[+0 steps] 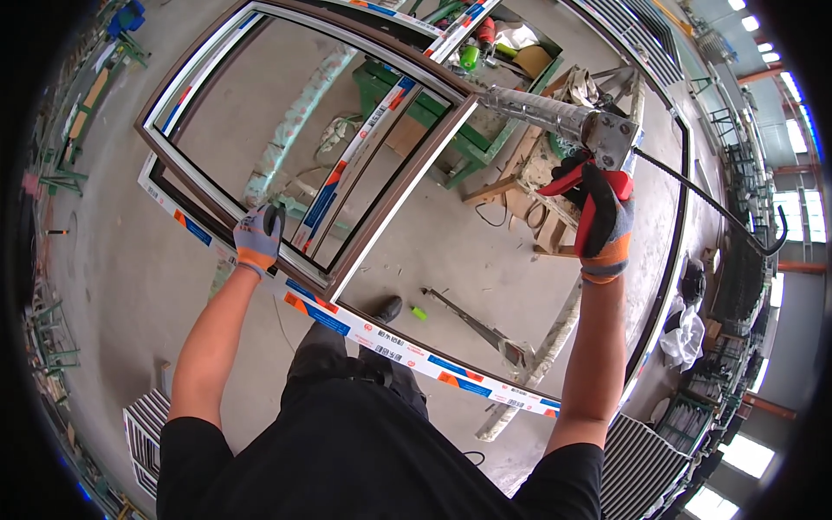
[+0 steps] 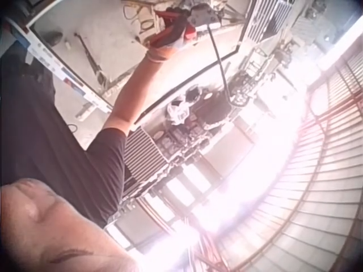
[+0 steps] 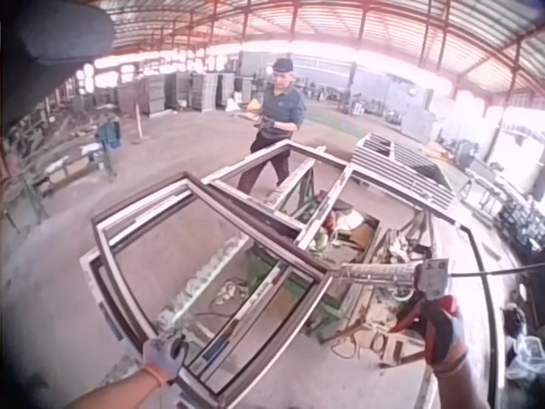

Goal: Assembling, drilling, and applying sealant to metal window or door frames in a factory environment.

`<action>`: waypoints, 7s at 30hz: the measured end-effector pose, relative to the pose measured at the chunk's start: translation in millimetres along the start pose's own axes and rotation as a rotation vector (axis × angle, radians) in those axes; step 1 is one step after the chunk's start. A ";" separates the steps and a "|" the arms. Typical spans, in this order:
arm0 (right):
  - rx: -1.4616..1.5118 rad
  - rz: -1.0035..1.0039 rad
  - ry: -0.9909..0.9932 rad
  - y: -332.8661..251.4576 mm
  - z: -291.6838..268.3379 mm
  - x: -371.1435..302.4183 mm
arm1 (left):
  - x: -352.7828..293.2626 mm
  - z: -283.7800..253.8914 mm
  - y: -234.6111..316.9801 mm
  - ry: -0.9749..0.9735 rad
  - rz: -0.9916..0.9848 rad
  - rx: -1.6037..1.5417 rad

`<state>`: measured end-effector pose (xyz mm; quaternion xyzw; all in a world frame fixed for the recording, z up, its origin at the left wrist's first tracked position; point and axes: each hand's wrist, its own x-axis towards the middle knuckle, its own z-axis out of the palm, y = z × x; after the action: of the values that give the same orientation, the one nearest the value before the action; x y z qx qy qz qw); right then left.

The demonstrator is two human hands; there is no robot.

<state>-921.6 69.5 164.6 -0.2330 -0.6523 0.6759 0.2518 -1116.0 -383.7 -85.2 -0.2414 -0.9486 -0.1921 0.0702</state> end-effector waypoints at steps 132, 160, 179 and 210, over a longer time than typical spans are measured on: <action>0.007 0.175 0.551 5.1 226.1 -445.7 | -90.3 -108.4 97.5 -0.388 0.941 -1.035; 0.655 -0.046 1.145 127.6 537.3 -661.1 | -214.4 -162.7 -39.5 -0.411 1.741 -0.802; 0.223 0.105 1.581 95.0 625.4 -435.4 | -31.2 -128.7 -2.5 -0.898 2.085 -0.818; 0.058 0.197 1.487 88.9 614.9 -365.9 | 28.4 -61.7 11.6 -0.872 1.744 -1.191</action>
<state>-1040.7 -638.3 95.7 -0.6787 -0.2683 0.3766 0.5706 -1132.7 -386.6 -18.5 -0.8589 -0.1597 -0.3970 -0.2813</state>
